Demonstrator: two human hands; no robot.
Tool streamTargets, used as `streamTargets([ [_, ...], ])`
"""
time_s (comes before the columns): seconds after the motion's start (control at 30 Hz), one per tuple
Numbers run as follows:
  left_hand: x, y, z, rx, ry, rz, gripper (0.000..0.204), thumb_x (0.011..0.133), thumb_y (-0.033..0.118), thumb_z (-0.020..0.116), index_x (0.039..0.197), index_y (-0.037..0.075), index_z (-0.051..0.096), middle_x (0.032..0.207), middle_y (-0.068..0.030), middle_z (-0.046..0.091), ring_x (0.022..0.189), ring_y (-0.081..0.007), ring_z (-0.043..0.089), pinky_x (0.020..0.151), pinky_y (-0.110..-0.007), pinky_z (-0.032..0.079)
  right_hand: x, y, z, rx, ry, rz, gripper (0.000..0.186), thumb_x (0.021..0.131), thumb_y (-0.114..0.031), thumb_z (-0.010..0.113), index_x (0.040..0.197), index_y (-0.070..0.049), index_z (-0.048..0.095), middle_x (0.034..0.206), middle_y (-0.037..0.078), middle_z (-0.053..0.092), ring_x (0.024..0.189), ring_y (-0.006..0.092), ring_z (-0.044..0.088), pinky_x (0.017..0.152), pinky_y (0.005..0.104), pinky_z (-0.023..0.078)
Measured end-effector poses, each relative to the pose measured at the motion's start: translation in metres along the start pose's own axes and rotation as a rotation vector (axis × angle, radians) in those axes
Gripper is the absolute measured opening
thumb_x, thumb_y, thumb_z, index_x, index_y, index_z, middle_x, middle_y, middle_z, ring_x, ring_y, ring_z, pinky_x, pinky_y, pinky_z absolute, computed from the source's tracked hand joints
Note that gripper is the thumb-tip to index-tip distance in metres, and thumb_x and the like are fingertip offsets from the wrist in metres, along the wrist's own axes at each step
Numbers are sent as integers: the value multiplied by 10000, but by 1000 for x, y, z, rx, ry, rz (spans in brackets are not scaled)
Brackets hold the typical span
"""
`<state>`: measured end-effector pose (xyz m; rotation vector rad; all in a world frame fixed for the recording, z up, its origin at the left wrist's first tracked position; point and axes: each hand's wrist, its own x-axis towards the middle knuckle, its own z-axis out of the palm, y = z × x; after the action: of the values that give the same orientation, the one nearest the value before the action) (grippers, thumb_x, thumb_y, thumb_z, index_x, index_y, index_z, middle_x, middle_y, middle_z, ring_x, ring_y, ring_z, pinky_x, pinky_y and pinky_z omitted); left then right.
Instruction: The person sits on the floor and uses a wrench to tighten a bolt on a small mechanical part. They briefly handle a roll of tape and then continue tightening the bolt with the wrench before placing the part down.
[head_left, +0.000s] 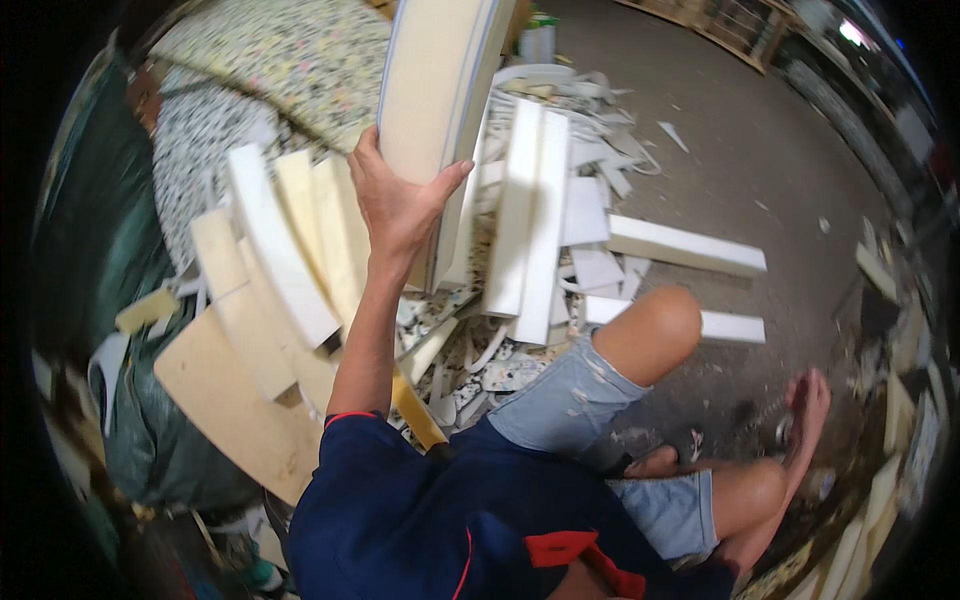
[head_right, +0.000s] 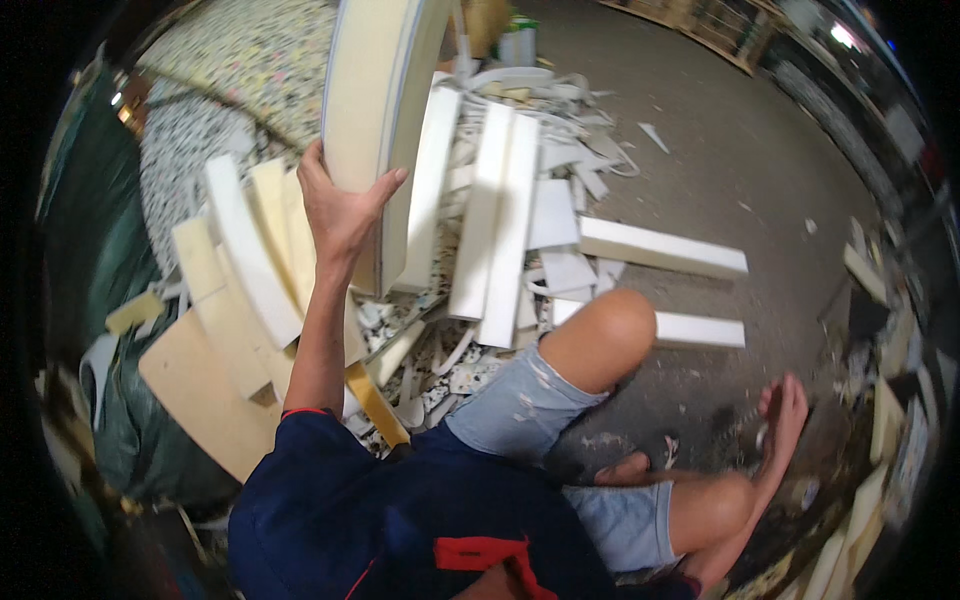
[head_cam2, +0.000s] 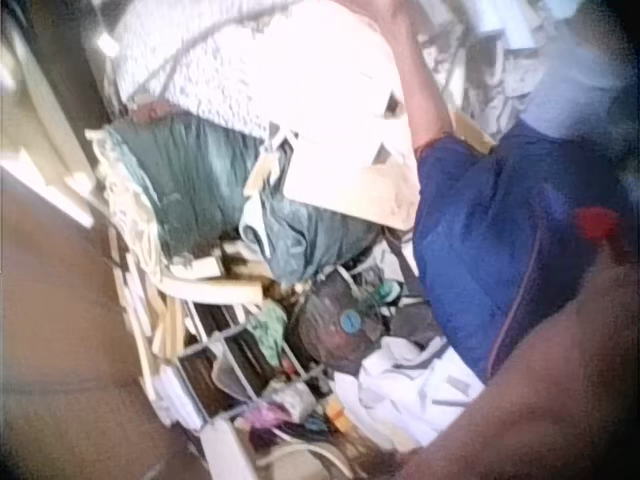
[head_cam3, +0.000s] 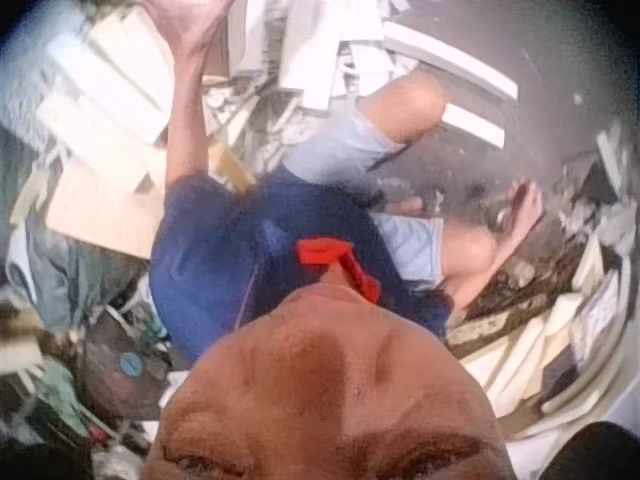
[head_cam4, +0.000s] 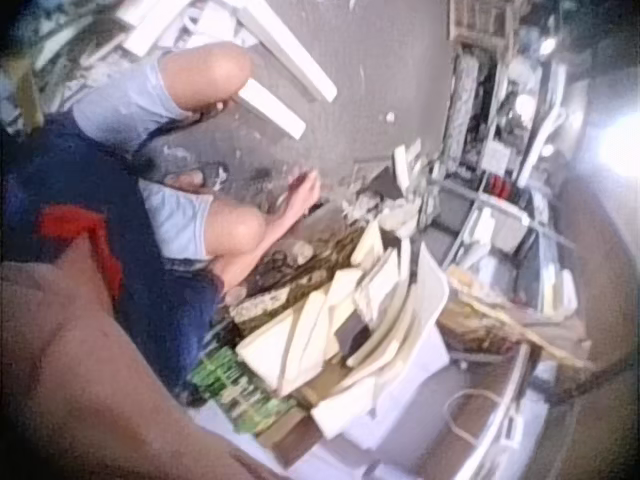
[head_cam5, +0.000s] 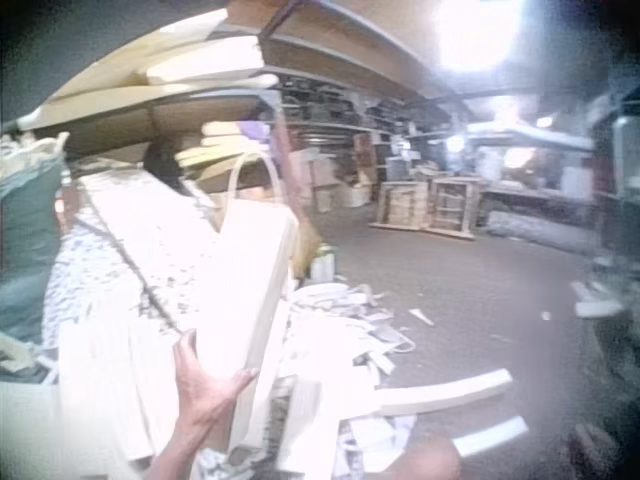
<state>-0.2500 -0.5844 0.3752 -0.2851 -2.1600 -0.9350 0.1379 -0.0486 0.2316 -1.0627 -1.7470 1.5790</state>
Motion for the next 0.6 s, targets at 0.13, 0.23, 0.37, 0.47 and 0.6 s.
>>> streamTargets([
  [0.13,18,57,89,-439,-269,-61,1079,659,419,937,1353,-95,290,1247,-258,527,1121,-310,597,949,-383,514,-8,-81,37,-149,-57,-139,439,1009,-335,593,1353,-62,596,1047,47,681,826,118,642,702,261,495],
  [0.23,10,118,164,-1005,-468,-247,1078,685,394,939,1371,-85,261,1254,-260,538,1129,-304,605,961,-379,519,-13,-119,74,-256,-249,-267,488,968,-296,636,1381,-44,573,1181,113,682,963,173,672,792,307,536],
  [0.37,-27,198,229,-1283,-740,-331,996,740,323,917,1366,-114,276,1214,-259,571,1063,-282,647,867,-355,568,-12,-145,135,-565,-275,-549,994,770,-535,792,1500,8,393,1315,280,603,1104,334,666,875,386,553],
  [0.47,-62,245,258,-1377,-894,-342,940,760,347,900,1344,-111,324,1194,-240,585,1077,-292,646,889,-369,573,-3,-142,168,-672,-192,-659,1018,776,-474,797,1513,55,335,1347,288,566,1126,325,642,914,362,535],
  [0.6,-100,270,284,-1504,-1157,-558,932,846,551,760,1351,-103,331,1221,-254,553,1109,-335,628,844,-501,590,22,-125,141,-207,-299,-404,951,822,-379,773,1525,58,306,1375,242,554,1157,267,615,961,340,505],
])
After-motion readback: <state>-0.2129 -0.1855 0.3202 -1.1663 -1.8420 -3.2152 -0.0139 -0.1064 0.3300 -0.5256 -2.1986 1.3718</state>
